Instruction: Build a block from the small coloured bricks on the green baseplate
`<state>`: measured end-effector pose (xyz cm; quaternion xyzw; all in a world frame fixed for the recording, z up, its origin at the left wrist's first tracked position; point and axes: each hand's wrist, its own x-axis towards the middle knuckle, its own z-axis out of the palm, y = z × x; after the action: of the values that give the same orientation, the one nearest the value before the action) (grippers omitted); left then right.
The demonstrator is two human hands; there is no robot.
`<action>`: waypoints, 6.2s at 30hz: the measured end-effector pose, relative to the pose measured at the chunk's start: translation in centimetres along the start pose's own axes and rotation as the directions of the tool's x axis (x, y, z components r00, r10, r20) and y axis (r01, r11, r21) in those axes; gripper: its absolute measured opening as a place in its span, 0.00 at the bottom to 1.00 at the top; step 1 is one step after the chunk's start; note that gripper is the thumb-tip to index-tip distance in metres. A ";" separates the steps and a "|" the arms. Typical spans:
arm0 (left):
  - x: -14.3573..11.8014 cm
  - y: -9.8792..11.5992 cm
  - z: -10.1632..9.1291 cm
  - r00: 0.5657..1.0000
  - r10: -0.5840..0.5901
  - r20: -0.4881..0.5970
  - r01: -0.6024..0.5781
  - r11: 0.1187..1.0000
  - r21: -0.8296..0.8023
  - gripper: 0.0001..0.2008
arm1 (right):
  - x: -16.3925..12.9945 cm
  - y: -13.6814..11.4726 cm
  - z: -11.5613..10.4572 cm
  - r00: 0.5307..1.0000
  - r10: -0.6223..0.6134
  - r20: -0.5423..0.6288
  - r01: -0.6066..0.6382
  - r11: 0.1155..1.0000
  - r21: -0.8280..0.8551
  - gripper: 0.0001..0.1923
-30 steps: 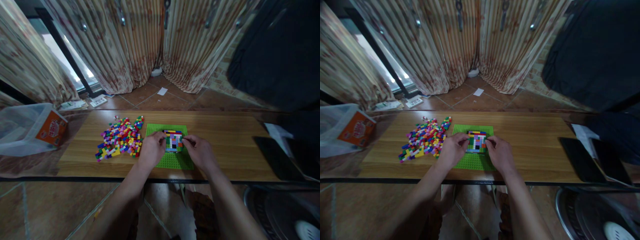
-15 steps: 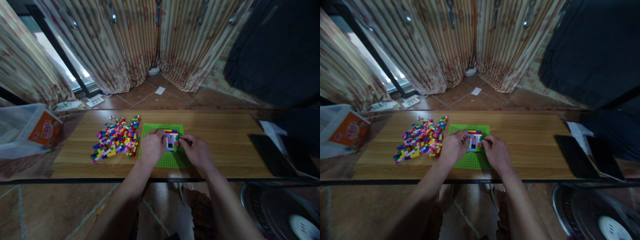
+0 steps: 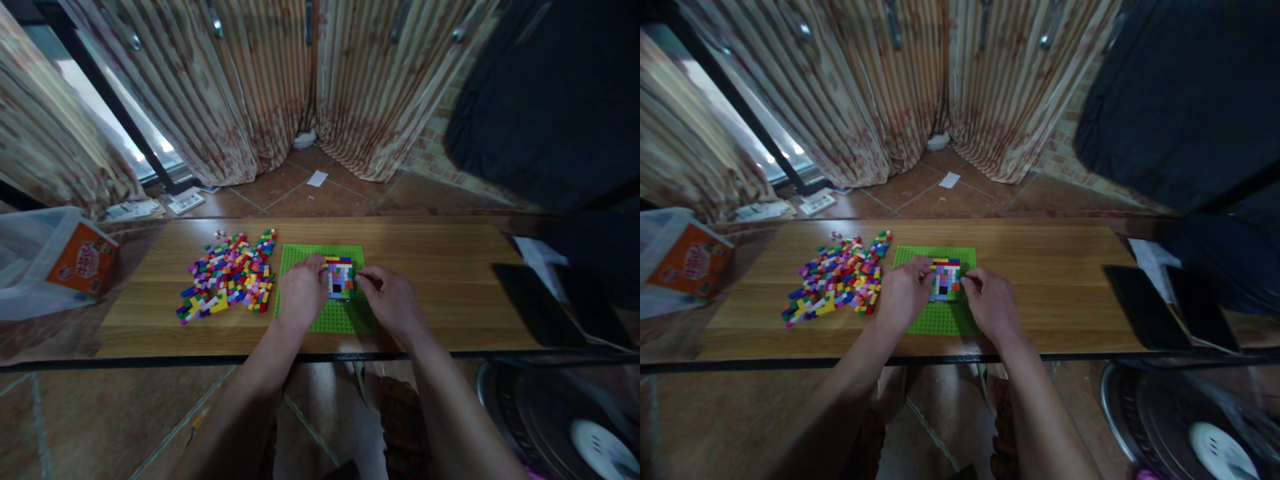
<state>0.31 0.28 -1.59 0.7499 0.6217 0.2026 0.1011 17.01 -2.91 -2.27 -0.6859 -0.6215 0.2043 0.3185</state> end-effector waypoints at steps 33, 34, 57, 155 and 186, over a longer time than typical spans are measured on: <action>-1.7 0.4 -0.4 0.989 0.139 0.055 -0.147 0.974 0.171 0.13 | -0.4 -0.4 1.4 0.978 -0.207 0.006 0.207 0.978 -0.016 0.21; -1.8 0.4 -0.4 0.988 0.143 0.058 -0.151 0.972 0.179 0.13 | -0.4 -0.4 1.4 0.979 -0.205 0.013 0.205 0.978 -0.043 0.22; -0.9 -5.4 -3.6 0.966 -0.199 -0.165 0.185 0.978 -0.098 0.15 | -1.2 -0.4 2.3 0.988 -0.150 -0.040 0.138 0.966 -0.219 0.26; 0.2 -1.1 -0.1 0.992 0.123 -0.030 -0.127 0.965 -0.229 0.11 | -1.1 -0.5 0.9 0.981 -0.181 -0.065 0.183 0.983 0.022 0.12; 2.1 -2.3 2.1 0.935 -0.336 0.113 0.310 0.623 -0.718 0.15 | -1.2 -0.3 0.5 0.984 -0.168 -0.061 0.169 0.986 0.007 0.13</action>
<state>-0.52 2.95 -3.98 0.5208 0.6160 0.4221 0.4137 16.22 -4.02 -2.57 -0.6348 -0.6662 0.1597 0.3575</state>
